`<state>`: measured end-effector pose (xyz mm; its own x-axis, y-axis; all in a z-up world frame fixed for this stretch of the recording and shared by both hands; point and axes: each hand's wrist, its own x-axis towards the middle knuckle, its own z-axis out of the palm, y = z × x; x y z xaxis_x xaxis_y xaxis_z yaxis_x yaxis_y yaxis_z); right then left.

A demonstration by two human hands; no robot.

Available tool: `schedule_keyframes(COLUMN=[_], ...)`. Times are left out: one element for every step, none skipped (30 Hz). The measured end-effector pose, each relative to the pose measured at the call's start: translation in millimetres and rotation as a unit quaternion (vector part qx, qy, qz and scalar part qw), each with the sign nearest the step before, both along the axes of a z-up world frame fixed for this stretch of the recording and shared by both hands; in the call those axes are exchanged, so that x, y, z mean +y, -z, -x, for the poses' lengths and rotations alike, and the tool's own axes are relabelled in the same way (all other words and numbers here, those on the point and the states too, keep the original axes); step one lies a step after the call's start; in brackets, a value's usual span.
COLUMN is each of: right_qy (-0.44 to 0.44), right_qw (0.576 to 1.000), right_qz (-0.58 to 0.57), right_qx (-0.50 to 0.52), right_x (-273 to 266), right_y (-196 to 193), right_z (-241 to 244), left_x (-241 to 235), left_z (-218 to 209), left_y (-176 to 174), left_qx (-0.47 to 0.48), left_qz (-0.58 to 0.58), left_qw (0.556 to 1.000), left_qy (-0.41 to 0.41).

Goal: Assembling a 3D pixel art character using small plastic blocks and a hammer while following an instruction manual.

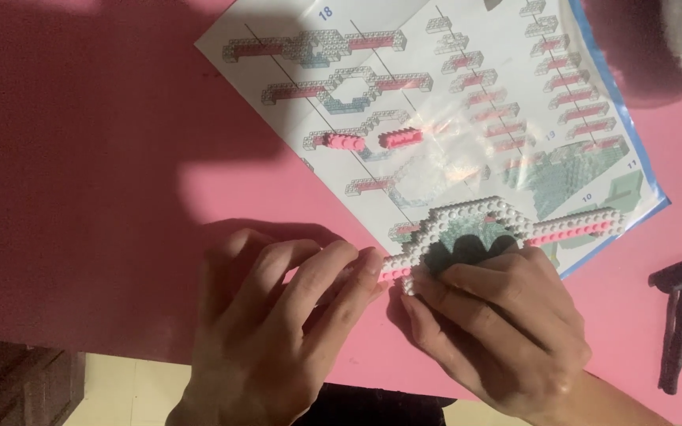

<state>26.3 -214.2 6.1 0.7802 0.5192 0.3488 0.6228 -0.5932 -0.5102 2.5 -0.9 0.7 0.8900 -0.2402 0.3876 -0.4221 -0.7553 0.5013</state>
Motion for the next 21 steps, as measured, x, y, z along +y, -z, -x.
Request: schedule_keyframes(right_qy=[0.000,0.000,0.001,-0.012,-0.025,-0.025,-0.029,-0.032,-0.032,-0.026,-0.020,-0.021,-0.021,-0.022,-0.022,-0.032,-0.041,-0.040,-0.041,-0.042,-0.041], right_qw=[1.000,1.000,1.000,0.999,0.997,0.997,0.995,0.992,0.992,0.992,0.991,0.991,0.987,0.982,0.982,0.984,0.986,0.986,0.987,0.988,0.988], right_qz=[0.003,0.007,0.008,0.036,0.063,0.062,0.064,0.066,0.067,0.062,0.058,0.057,0.089,0.121,0.120,0.114,0.108,0.108,0.093,0.078,0.080], right_qx=[0.000,-0.001,-0.001,-0.023,-0.045,-0.045,-0.074,-0.102,-0.103,-0.110,-0.116,-0.117,-0.131,-0.145,-0.146,-0.132,-0.118,-0.119,-0.122,-0.124,-0.125], right_x=[0,0,-1,-2,-4,-3,-2,-2,-2,-3,-3,-8,-12,-17,-18,-20,-22,-21,-20,-19,-28], right_y=[0,-1,-1,-2,-2,0,1,2,3,4,4,2,0,-2,-2,-1,0,2,4,6,-6], right_z=[0,0,0,0,0,-1,-2,-2,-1,-1,0,3,6,9,10,10,10,10,10,10,19], left_x=[0,0,0,0,0,0,0,0,0,0,1,1,2,2,2,2,2,2,2,1,1], left_z=[1,1,0,-1,-1,-1,-2,-2,-2,-2,-2,-2,-2,-1,-1,-1,-2,-2,-2,-2,-2], left_y=[1,1,0,-1,-2,-2,-3,-4,-4,-5,-6,-8,-9,-11,-10,-9,-7,-9,-11,-13,-11], left_qx=[-0.001,-0.002,-0.002,-0.001,0.000,0.000,0.004,0.007,0.006,0.013,0.021,0.020,0.033,0.046,0.045,0.033,0.021,0.020,0.030,0.040,0.039], left_qz=[-0.001,-0.001,0.000,0.004,0.009,0.008,0.013,0.018,0.019,0.014,0.010,0.009,0.018,0.026,0.025,0.017,0.010,0.011,0.023,0.036,0.037], left_qw=[1.000,1.000,1.000,1.000,1.000,1.000,1.000,1.000,1.000,1.000,1.000,1.000,0.999,0.998,0.998,0.999,1.000,1.000,0.999,0.998,0.998], left_qy=[0.001,0.002,0.002,0.005,0.007,0.007,0.009,0.011,0.011,0.010,0.009,0.008,0.015,0.022,0.021,0.018,0.015,0.015,0.016,0.018,0.019])
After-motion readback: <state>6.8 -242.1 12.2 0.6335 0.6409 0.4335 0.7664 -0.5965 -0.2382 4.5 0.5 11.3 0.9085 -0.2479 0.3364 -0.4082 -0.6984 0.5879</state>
